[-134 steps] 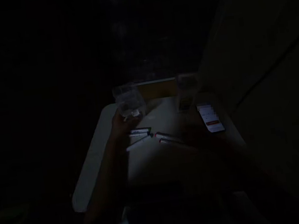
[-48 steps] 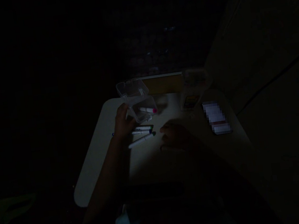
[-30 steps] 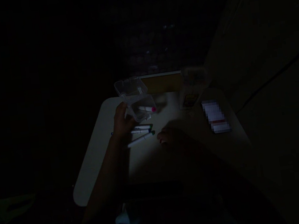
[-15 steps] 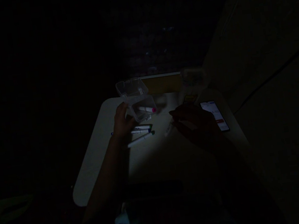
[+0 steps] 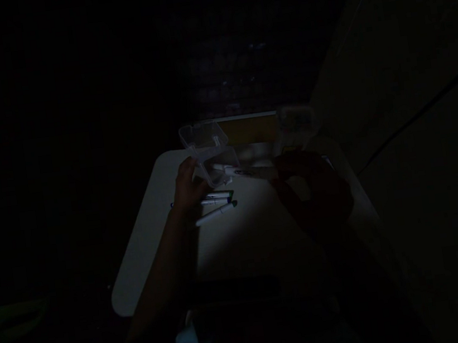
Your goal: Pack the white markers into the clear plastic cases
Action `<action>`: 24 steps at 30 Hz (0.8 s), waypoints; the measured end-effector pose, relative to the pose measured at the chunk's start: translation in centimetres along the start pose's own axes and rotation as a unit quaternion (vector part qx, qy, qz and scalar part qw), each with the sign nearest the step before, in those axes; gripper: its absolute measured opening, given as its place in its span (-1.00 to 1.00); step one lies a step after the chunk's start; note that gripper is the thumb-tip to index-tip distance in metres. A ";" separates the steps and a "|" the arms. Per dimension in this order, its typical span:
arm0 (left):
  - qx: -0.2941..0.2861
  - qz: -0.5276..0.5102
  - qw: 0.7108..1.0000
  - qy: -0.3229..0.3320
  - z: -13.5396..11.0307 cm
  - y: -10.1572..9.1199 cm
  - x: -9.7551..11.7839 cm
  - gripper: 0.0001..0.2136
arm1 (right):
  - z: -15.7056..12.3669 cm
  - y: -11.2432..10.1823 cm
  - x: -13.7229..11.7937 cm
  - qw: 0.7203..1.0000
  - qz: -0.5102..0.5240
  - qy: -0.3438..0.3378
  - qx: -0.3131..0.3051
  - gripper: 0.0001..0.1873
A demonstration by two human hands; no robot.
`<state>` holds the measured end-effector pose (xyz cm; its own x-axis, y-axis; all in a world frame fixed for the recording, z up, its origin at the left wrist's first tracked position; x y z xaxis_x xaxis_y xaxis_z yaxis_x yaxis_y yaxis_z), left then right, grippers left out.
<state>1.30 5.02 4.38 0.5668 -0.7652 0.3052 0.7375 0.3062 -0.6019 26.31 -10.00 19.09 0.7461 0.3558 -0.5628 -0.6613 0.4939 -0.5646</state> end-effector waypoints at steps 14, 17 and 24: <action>-0.007 0.011 1.000 0.005 0.3 -0.3 0.6 -0.43 | -0.1 2.9 0.0 0.999 -0.026 -0.032 0.029 -0.81; -0.005 0.011 1.000 0.013 0.4 -0.3 0.7 -0.45 | -0.2 4.1 -0.1 0.999 -0.015 -0.045 0.018 -0.84; -0.002 0.014 1.000 0.018 0.4 -0.3 0.5 -0.45 | -0.3 5.4 0.0 0.996 -0.006 -0.089 0.024 -0.80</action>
<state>1.53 4.75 4.97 0.5741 -0.7761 0.2608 0.7195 0.3262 -0.6132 22.71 -7.60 15.83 0.7586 0.4829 -0.4373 -0.6510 0.5342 -0.5393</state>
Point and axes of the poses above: each hand's wrist, its own z-axis towards the middle knuckle, its own y-axis out of the palm, x = y × z, the point moved 8 cm from there along z, towards the middle knuckle, and after that the axes turned 11 degrees about y, right-handed, at the moved point
